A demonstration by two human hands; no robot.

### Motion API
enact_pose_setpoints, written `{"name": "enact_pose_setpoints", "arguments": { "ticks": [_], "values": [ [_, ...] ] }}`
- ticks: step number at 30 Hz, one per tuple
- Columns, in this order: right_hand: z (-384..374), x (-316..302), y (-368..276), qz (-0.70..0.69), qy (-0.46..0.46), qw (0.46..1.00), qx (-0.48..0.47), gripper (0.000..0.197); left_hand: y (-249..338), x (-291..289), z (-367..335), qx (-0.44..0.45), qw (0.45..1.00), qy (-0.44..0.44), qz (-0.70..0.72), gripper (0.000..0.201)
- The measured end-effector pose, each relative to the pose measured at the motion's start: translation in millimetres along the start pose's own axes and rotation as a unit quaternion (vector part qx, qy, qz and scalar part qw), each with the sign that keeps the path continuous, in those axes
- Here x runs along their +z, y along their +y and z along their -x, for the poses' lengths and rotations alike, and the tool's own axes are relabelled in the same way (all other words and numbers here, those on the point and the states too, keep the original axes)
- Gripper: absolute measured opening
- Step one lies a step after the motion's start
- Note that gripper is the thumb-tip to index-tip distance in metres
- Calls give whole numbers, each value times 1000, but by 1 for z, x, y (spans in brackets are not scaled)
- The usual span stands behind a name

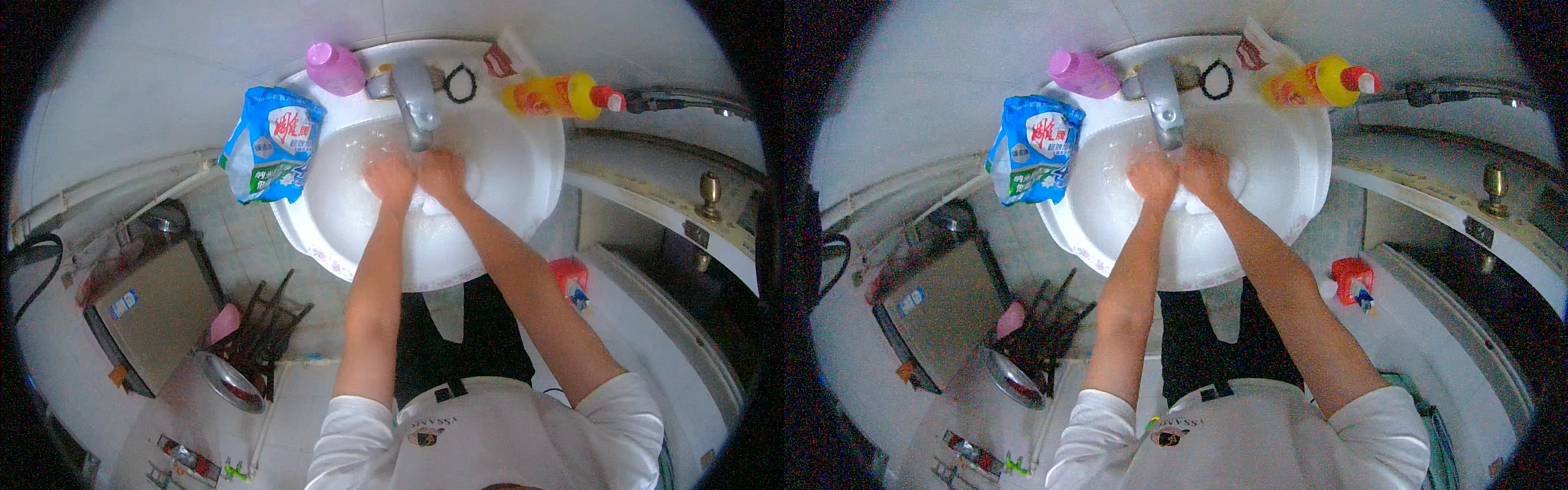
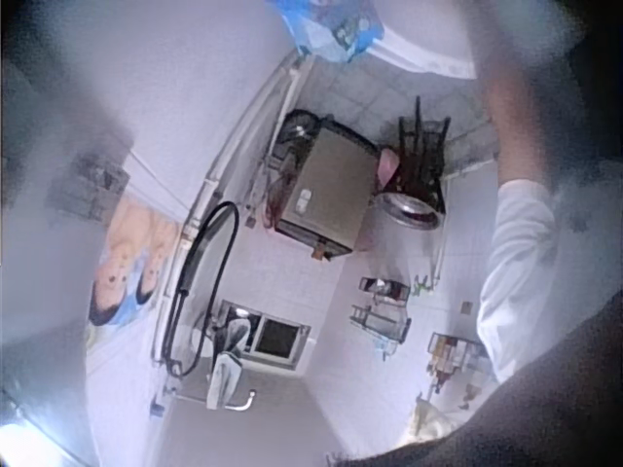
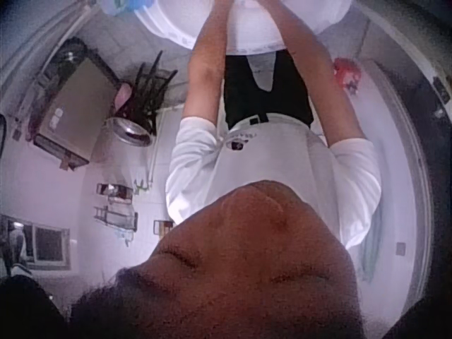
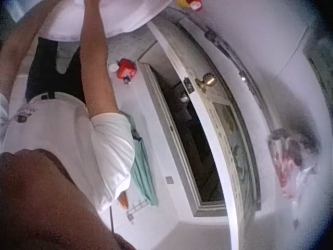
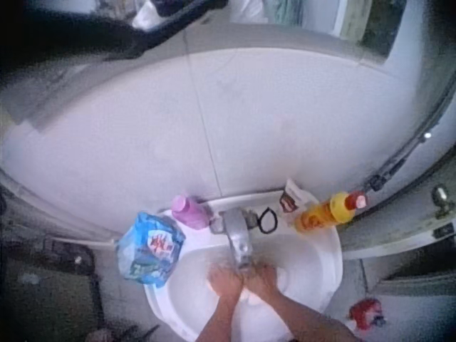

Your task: The person washes a white shirt by hand in a sink, applying a cleaning agent, scrubbing the fabric against itself in water, and then wringing it out.

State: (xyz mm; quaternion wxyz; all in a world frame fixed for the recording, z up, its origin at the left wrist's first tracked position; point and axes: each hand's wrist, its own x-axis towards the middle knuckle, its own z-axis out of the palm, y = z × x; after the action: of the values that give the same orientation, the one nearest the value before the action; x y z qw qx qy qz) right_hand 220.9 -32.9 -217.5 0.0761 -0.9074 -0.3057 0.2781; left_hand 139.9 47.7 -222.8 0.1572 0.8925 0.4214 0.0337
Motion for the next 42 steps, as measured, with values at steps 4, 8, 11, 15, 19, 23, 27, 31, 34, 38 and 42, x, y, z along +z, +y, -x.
{"name": "enact_pose_setpoints", "arguments": {
  "ticks": [4, 8, 11, 15, 19, 23, 27, 31, 34, 38, 42],
  "values": [
    [-11, -10, 8, -189, 1, 982, -2, 48, -3, -12, -20, -69, 984, -70, 151, 46],
    [56, -45, 1, -263, 131, 954, -60, 52, -17, -37, 16, -76, 934, -11, 348, 43],
    [102, -65, 12, -176, 117, 977, 8, 53, 3, -88, 44, -82, 966, -7, 247, 46],
    [89, -37, 15, -32, 278, 960, -3, 54, 20, -63, 60, -86, 993, 62, 57, 57],
    [53, -1, 8, -28, 258, 966, -10, 56, 28, -23, 42, -116, 990, -17, 79, 63],
    [25, 6, 2, 3, 116, 993, -34, 55, 5, 12, 30, -65, 998, -2, 11, 54],
    [-2, 0, 3, -38, -80, 996, 4, 55, -4, 15, 9, -30, 998, -58, -4, 42],
    [-6, -7, 14, -221, 57, 973, 26, 56, 1, 2, -2, -116, 979, -4, 165, 37],
    [34, -41, 10, -261, 147, 954, -31, 55, -2, -41, 3, -104, 934, 27, 342, 36],
    [97, -85, 11, -252, 195, 938, -136, 37, 12, -122, 30, -108, 900, -37, 420, 31],
    [136, -103, 19, -281, 203, 926, -152, 20, -6, -126, 59, -52, 911, 29, 408, 29]
  ]
}}
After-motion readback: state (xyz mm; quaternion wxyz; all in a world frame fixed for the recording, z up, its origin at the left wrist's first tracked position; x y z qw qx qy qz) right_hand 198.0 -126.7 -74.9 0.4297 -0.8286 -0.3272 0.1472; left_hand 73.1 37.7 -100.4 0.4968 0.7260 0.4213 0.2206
